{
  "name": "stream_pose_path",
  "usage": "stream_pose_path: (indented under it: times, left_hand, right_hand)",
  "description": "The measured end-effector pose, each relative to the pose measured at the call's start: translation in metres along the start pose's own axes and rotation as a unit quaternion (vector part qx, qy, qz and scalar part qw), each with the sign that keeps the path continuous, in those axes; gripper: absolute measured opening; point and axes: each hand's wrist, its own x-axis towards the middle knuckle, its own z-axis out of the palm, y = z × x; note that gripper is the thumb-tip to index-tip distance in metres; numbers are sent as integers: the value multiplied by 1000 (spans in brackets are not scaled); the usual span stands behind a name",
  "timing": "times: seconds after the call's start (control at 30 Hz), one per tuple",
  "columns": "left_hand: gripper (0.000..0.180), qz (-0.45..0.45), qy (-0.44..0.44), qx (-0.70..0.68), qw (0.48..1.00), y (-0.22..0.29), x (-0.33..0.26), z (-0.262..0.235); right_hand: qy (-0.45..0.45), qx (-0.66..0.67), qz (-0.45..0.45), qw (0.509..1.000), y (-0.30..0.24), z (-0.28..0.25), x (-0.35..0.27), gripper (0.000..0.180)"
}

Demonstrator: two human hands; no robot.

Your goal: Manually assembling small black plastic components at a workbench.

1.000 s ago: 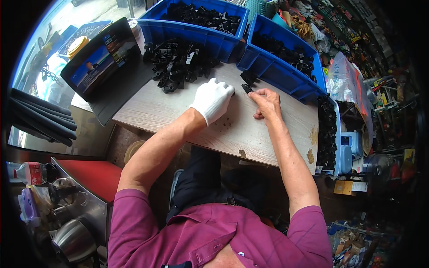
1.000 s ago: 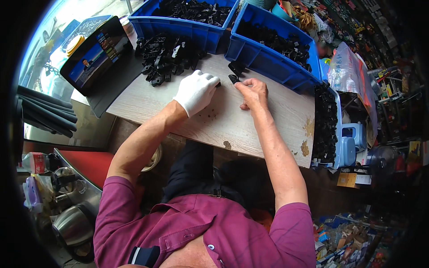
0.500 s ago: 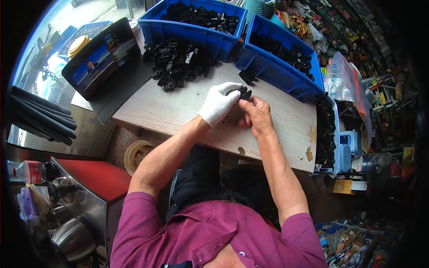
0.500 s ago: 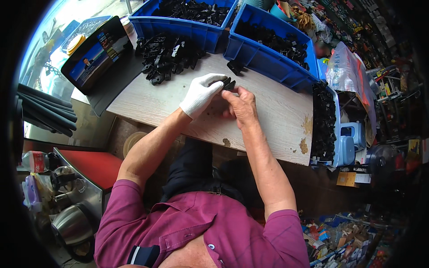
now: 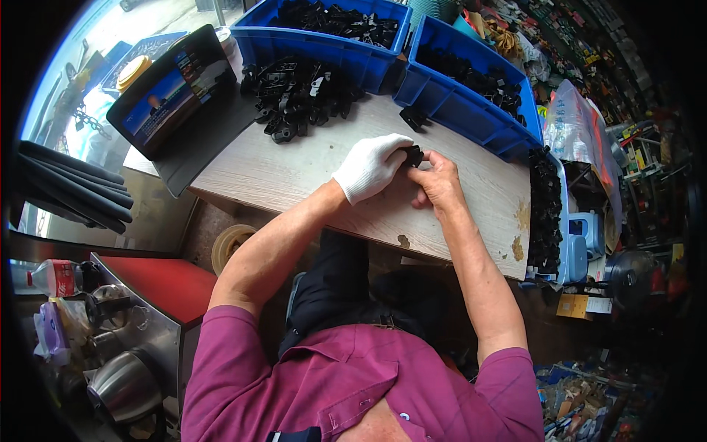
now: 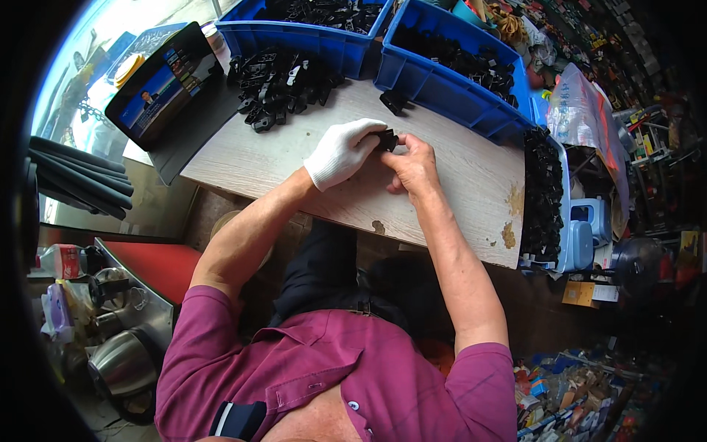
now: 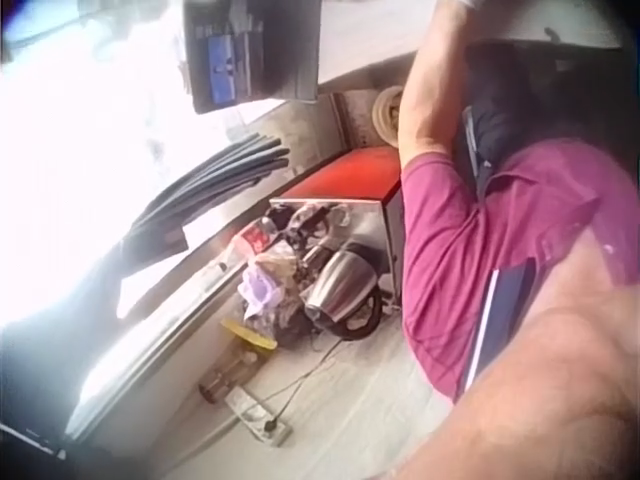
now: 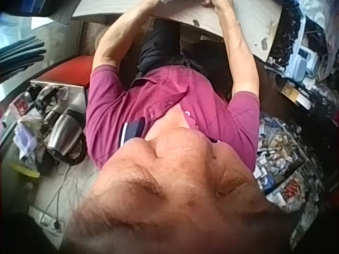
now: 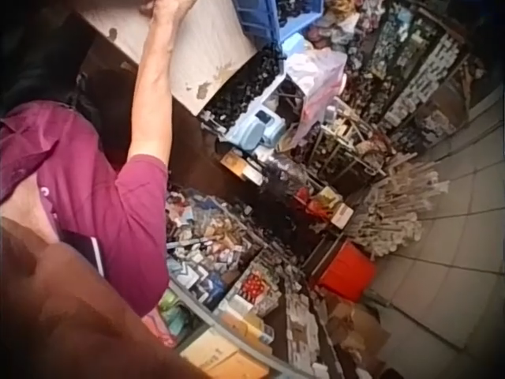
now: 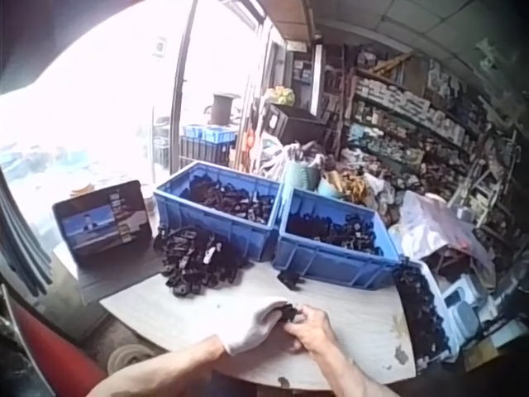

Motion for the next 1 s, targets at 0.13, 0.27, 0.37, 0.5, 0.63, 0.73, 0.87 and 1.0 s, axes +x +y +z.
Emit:
stream_pose_path:
  times: [0.13, 0.27, 0.37, 0.5, 0.63, 0.73, 0.87, 1.0]
  left_hand:
    - [25, 58, -18, 44, 997, -5, 0, 3]
    - [25, 101, -55, 88, 989, -6, 6, 1]
    - [26, 107, -76, 72, 989, -9, 12, -1]
    - [26, 66, -81, 63, 993, -9, 11, -2]
    - [26, 104, -80, 72, 989, -8, 12, -1]
    - [27, 109, -75, 74, 989, -6, 12, -1]
    - [28, 140, -79, 93, 983, -7, 10, -1]
    - [28, 166, -80, 125, 975, -10, 9, 1]
  right_hand:
    - [-16, -3, -4, 1000, -1, 1, 3, 26]
    - [-4, -10, -4, 1000, 0, 2, 3, 26]
    - [3, -12, -9, 1000, 0, 2, 2, 26]
    - [8, -20, -8, 1000, 1, 3, 2, 26]
    - [8, -29, -6, 1000, -2, 1, -1, 25]
    - [0, -41, -7, 999, 0, -2, 0, 26]
    - [3, -48, -14, 999, 3, 0, 1, 27]
    - [0, -47, 5, 999, 1, 1, 1, 26]
